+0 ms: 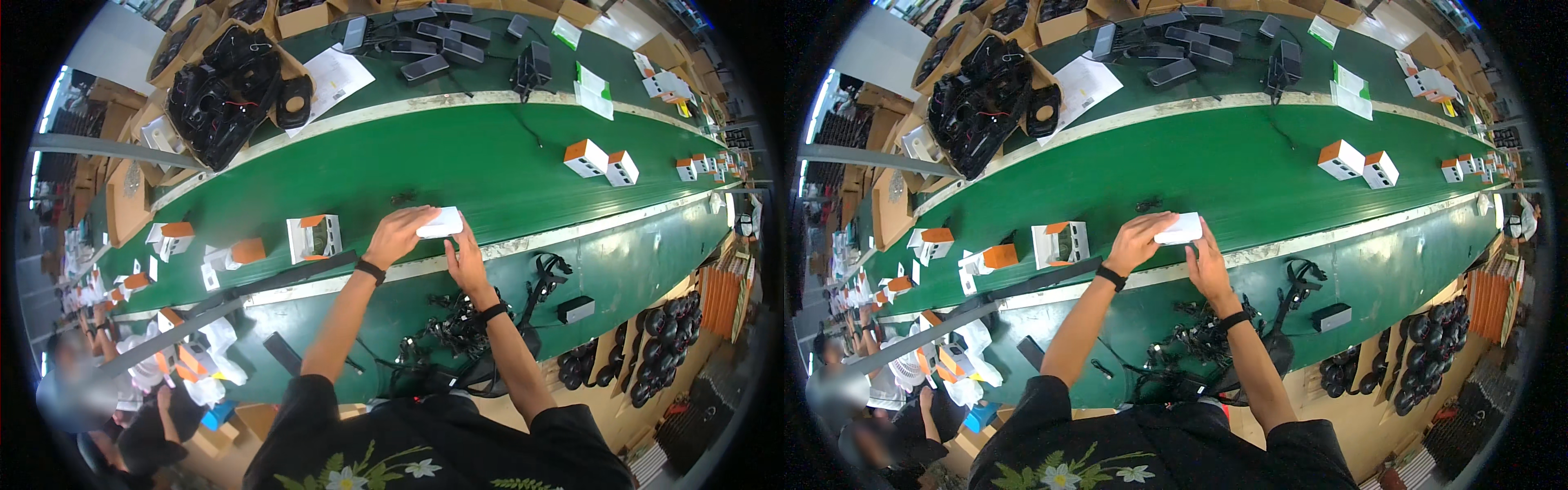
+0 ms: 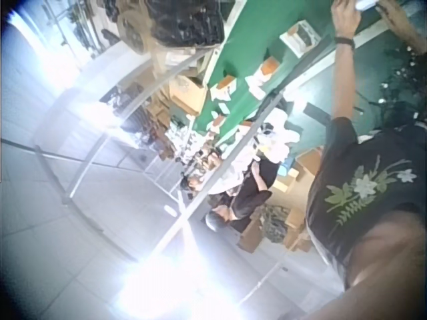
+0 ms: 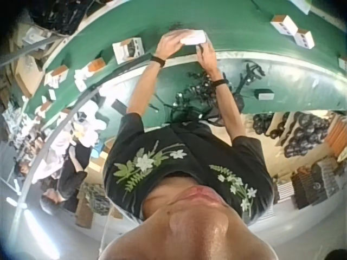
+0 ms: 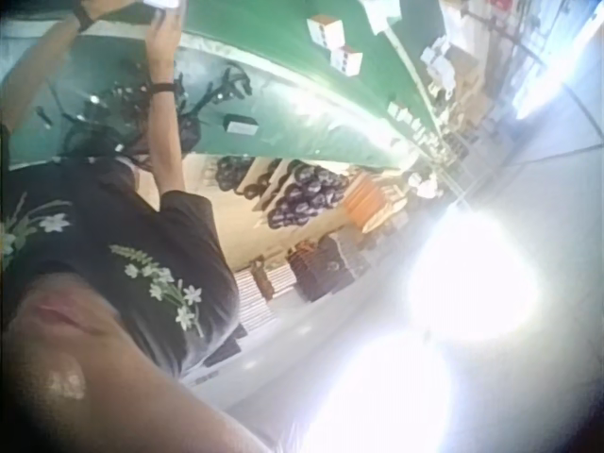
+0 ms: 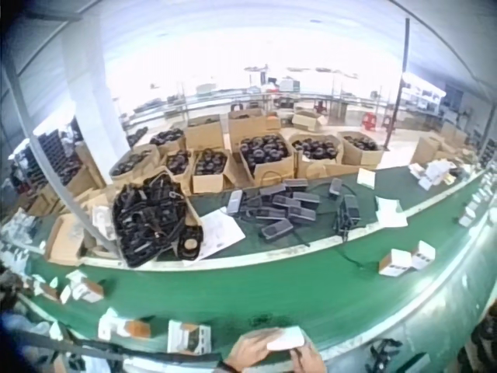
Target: Assemble product packaging boxes and place internal structural components inside.
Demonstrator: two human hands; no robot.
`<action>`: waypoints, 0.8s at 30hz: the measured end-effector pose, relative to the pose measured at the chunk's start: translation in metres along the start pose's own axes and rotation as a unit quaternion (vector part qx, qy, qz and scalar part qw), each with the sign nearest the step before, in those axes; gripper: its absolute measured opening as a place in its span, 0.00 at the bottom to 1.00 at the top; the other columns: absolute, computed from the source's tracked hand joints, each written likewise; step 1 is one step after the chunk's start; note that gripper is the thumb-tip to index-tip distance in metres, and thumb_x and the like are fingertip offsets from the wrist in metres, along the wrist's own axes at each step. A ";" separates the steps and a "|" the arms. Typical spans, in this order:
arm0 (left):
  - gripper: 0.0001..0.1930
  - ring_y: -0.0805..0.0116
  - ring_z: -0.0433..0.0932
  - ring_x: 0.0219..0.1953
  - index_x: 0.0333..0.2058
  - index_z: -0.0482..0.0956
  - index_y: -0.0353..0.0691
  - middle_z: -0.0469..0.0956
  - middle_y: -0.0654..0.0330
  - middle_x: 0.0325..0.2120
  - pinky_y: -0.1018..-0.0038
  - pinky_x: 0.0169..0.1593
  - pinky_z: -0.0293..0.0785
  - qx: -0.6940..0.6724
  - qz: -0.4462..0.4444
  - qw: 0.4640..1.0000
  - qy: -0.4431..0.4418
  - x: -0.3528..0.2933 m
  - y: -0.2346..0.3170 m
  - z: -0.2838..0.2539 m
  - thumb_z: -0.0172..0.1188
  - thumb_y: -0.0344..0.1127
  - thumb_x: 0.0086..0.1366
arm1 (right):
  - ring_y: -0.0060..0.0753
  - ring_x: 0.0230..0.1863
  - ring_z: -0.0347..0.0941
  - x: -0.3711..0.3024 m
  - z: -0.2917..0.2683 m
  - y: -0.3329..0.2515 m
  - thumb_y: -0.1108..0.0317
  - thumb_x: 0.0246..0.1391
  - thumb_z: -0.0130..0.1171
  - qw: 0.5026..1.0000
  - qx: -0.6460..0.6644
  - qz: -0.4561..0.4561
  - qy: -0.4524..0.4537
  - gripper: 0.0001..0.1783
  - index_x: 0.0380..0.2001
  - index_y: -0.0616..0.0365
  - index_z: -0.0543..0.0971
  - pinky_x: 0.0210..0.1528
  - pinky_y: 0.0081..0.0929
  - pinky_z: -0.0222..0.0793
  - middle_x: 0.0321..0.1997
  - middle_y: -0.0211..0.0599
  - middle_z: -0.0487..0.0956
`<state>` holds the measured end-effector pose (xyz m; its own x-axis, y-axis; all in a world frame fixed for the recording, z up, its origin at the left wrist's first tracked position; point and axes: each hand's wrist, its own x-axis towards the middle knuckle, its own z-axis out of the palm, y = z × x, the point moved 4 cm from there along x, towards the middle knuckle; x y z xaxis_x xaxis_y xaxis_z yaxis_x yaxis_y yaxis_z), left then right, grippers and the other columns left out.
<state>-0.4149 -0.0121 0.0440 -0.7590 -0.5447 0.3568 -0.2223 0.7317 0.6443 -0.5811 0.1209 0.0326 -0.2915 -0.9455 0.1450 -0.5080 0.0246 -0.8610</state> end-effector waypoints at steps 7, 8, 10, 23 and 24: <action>0.26 0.58 0.76 0.72 0.66 0.83 0.48 0.80 0.58 0.69 0.56 0.73 0.76 0.075 0.046 0.995 -0.039 0.002 0.030 -0.003 0.72 0.42 0.71 | 0.58 0.71 0.79 0.001 -0.019 0.000 0.76 0.68 0.67 0.971 0.200 0.029 0.128 0.29 0.70 0.64 0.75 0.67 0.43 0.81 0.78 0.63 0.72; 0.26 0.59 0.77 0.72 0.66 0.83 0.49 0.80 0.59 0.69 0.57 0.73 0.77 0.081 0.042 0.995 -0.039 -0.001 0.029 -0.002 0.71 0.42 0.71 | 0.57 0.70 0.80 0.007 -0.025 0.001 0.76 0.67 0.68 0.992 0.097 -0.011 0.079 0.26 0.67 0.61 0.79 0.66 0.41 0.81 0.78 0.60 0.73; 0.26 0.59 0.77 0.72 0.66 0.83 0.49 0.80 0.59 0.69 0.57 0.73 0.76 0.075 0.036 0.996 -0.031 -0.001 0.029 0.002 0.71 0.41 0.71 | 0.53 0.69 0.82 0.015 -0.029 0.003 0.74 0.65 0.72 0.997 -0.015 -0.065 0.024 0.14 0.53 0.56 0.90 0.62 0.41 0.85 0.75 0.49 0.78; 0.29 0.62 0.65 0.80 0.74 0.74 0.50 0.70 0.61 0.77 0.54 0.82 0.59 0.166 0.038 0.984 -0.055 -0.011 0.030 0.019 0.64 0.40 0.76 | 0.52 0.72 0.78 0.008 -0.036 0.008 0.71 0.60 0.74 0.947 -0.229 -0.223 -0.032 0.28 0.63 0.59 0.83 0.64 0.45 0.83 0.73 0.47 0.79; 0.29 0.62 0.65 0.80 0.74 0.74 0.50 0.70 0.61 0.77 0.54 0.82 0.59 0.170 0.034 0.983 -0.053 -0.014 0.032 0.020 0.64 0.40 0.76 | 0.55 0.75 0.73 0.004 -0.037 0.006 0.70 0.59 0.74 0.947 -0.231 -0.221 -0.040 0.28 0.63 0.60 0.83 0.68 0.48 0.79 0.76 0.50 0.76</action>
<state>-0.4240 0.0271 0.0457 -0.8350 -0.4569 0.3067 -0.3464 0.8694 0.3523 -0.6154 0.1295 0.0463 0.0843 -0.9176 0.3884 -0.8714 -0.2570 -0.4179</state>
